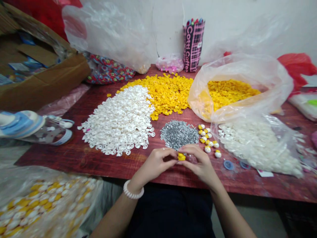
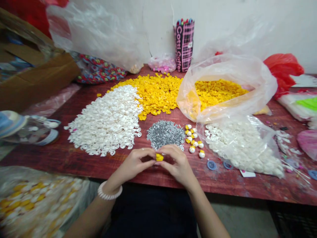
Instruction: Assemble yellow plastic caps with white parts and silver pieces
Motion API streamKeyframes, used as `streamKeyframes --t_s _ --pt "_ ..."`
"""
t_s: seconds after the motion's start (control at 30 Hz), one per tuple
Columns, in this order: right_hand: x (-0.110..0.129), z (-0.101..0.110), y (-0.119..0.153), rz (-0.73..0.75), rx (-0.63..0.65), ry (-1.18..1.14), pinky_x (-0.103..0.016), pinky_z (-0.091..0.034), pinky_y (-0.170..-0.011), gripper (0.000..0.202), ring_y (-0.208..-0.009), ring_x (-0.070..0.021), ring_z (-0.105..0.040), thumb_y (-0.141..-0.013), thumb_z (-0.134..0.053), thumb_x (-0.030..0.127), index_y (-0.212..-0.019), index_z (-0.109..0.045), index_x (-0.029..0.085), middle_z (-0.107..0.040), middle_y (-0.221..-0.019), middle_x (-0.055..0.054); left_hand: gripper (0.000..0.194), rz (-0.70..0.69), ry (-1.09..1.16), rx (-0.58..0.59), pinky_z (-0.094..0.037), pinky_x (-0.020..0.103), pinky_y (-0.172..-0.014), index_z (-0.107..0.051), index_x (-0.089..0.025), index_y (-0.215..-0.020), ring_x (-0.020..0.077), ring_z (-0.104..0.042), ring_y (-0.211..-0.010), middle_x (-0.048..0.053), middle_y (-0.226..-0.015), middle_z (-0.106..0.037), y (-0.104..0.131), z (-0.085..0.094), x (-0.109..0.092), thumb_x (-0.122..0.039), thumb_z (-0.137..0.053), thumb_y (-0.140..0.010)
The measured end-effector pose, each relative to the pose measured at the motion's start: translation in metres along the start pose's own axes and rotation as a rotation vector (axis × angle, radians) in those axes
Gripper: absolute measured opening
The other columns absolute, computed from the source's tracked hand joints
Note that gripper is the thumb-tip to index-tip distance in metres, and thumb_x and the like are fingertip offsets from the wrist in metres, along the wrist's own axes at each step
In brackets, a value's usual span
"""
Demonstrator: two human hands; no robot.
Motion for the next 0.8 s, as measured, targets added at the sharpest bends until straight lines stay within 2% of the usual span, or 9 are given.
streamKeyframes --t_s 0.1,0.17,0.27,0.33,0.43,0.53,0.63,0.73,0.8 --pt "-0.007 -0.002 -0.006 -0.012 0.043 -0.040 -0.036 -0.049 -0.082 0.028 -0.092 -0.0189 -0.060 -0.073 -0.070 0.025 -0.101 -0.063 0.028 -0.065 -0.097 -0.003 0.008 0.117 0.275 -0.013 -0.047 0.030 -0.078 -0.066 -0.017 -0.076 0.0174 -0.063 -0.083 0.005 -0.086 -0.067 -0.005 -0.005 0.012 -0.023 -0.068 -0.071" --pt "-0.013 0.000 -0.007 -0.042 0.034 -0.068 -0.035 -0.049 -0.081 0.026 -0.091 -0.0189 -0.060 -0.073 -0.070 0.027 -0.098 -0.063 0.026 -0.064 -0.095 -0.004 0.018 0.235 0.504 -0.034 -0.049 0.029 -0.073 -0.065 -0.016 -0.079 0.0164 -0.063 -0.079 0.004 -0.084 -0.066 -0.007 -0.011 0.030 -0.019 -0.074 -0.063" --pt "-0.018 0.001 -0.006 -0.052 0.010 -0.063 -0.034 -0.049 -0.079 0.026 -0.090 -0.0186 -0.060 -0.071 -0.072 0.028 -0.096 -0.064 0.025 -0.065 -0.092 -0.003 0.026 0.319 0.781 -0.134 -0.048 0.025 -0.071 -0.063 -0.014 -0.080 0.0131 -0.062 -0.075 0.002 -0.080 -0.066 -0.010 -0.019 0.048 -0.013 -0.076 -0.058" --pt "-0.018 0.002 -0.006 -0.044 -0.014 -0.055 -0.032 -0.050 -0.077 0.026 -0.089 -0.0179 -0.060 -0.071 -0.072 0.027 -0.096 -0.063 0.025 -0.065 -0.092 -0.003 0.029 0.323 0.907 -0.176 -0.048 0.022 -0.071 -0.063 -0.014 -0.082 0.0116 -0.061 -0.075 0.001 -0.080 -0.065 -0.012 -0.024 0.051 -0.010 -0.076 -0.057" --pt "-0.012 0.004 -0.009 0.008 -0.032 -0.002 -0.032 -0.049 -0.076 0.024 -0.089 -0.0173 -0.060 -0.074 -0.070 0.025 -0.096 -0.061 0.025 -0.064 -0.093 -0.003 0.040 0.334 1.024 -0.157 -0.048 0.021 -0.068 -0.062 -0.016 -0.092 0.0103 -0.060 -0.073 0.000 -0.079 -0.064 -0.015 -0.030 0.046 -0.007 -0.077 -0.056" --pt "-0.002 0.009 -0.015 0.096 -0.036 0.103 -0.032 -0.049 -0.076 0.023 -0.087 -0.0170 -0.060 -0.074 -0.070 0.024 -0.094 -0.059 0.024 -0.063 -0.091 -0.003 0.034 0.346 1.069 -0.155 -0.048 0.020 -0.065 -0.062 -0.016 -0.089 0.0082 -0.059 -0.066 -0.002 -0.075 -0.063 -0.019 -0.031 0.037 -0.008 -0.075 -0.059" --pt "0.006 0.015 -0.020 0.158 -0.041 0.225 -0.032 -0.050 -0.071 0.020 -0.082 -0.0167 -0.060 -0.074 -0.069 0.023 -0.091 -0.058 0.023 -0.062 -0.090 -0.003 0.025 0.344 1.001 -0.215 -0.049 0.021 -0.067 -0.063 -0.014 -0.078 0.0087 -0.060 -0.066 -0.001 -0.071 -0.065 -0.022 -0.025 0.030 -0.010 -0.077 -0.058" --pt "0.013 0.020 -0.024 0.213 -0.058 0.330 -0.031 -0.050 -0.067 0.017 -0.079 -0.0164 -0.060 -0.076 -0.067 0.021 -0.090 -0.058 0.024 -0.061 -0.087 -0.003 0.021 0.303 0.792 -0.292 -0.051 0.026 -0.071 -0.066 -0.015 -0.076 0.0129 -0.063 -0.071 0.002 -0.075 -0.070 -0.022 -0.015 0.021 -0.015 -0.078 -0.058" --pt "0.018 0.023 -0.024 0.255 -0.086 0.376 -0.030 -0.051 -0.064 0.015 -0.076 -0.0158 -0.060 -0.076 -0.066 0.020 -0.088 -0.058 0.024 -0.061 -0.085 -0.003 0.016 0.223 0.575 -0.325 -0.051 0.030 -0.075 -0.070 -0.018 -0.078 0.0163 -0.065 -0.076 0.004 -0.081 -0.072 -0.021 -0.008 0.010 -0.019 -0.076 -0.063"
Point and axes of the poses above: each hand's wrist, its own y-axis away from the middle knuckle, its own z-axis out of the back of the hand, x = y × z, the point moved 7 cm from there along -y, towards the middle knuckle
